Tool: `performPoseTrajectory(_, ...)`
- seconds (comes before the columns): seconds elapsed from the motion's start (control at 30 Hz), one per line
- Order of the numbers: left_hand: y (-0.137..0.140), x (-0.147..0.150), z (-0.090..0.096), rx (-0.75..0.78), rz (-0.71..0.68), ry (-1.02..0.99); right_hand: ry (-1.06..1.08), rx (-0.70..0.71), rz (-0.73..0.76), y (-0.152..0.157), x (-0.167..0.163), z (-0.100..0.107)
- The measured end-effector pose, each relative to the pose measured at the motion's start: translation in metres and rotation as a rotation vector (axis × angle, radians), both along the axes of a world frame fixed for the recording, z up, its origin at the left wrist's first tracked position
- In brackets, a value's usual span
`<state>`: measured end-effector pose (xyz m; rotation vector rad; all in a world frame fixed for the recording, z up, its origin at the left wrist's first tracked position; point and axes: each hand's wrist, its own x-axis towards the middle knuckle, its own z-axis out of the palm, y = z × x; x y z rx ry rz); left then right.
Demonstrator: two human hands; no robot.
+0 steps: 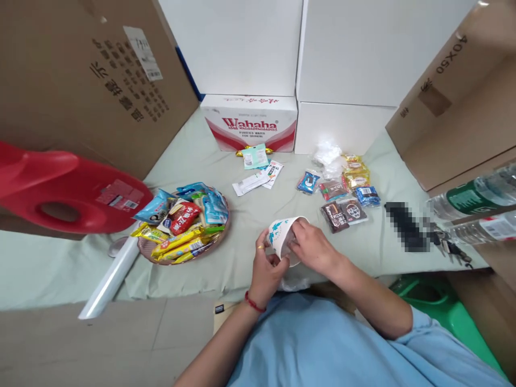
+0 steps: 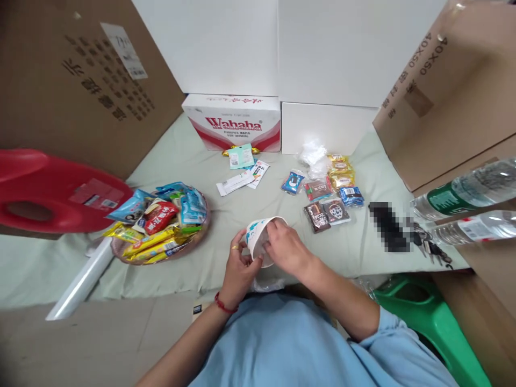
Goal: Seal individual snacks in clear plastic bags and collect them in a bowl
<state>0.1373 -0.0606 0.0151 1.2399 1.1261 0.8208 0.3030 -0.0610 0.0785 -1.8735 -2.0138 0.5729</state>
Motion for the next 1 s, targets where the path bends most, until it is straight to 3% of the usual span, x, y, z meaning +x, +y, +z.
performPoseTrajectory(0.17, -0.007, -0.006, -0.003, 0.100, -0.070, 0.105, 0.149, -0.153, -0.101, -0.003, -0.003, -0.011)
performPoseTrajectory(0.37, -0.006, -0.009, -0.007, 0.117, -0.106, 0.109, 0.328, -0.145, 0.079, -0.005, 0.019, -0.021)
performPoseTrajectory(0.53, 0.004, -0.012, -0.007, 0.028, -0.026, -0.061, 0.418, -0.096, 0.194, -0.009, 0.037, 0.006)
performPoseTrajectory(0.63, 0.012, -0.016, -0.009, 0.004, 0.046, -0.081, 0.446, -0.066, 0.152, 0.000, 0.060, 0.033)
performPoseTrajectory(0.77, 0.022, -0.022, -0.014, -0.050, 0.173, -0.067, 0.417, 0.049, -0.126, 0.065, 0.099, 0.047)
performPoseTrajectory(0.9, 0.020, -0.026, -0.014, -0.069, 0.158, -0.109, 0.288, 0.012, -0.458, 0.174, 0.125, 0.026)
performPoseTrajectory(1.0, 0.012, -0.028, -0.011, -0.096, 0.136, -0.130, 0.338, -0.038, -0.596, 0.234, 0.129, 0.005)
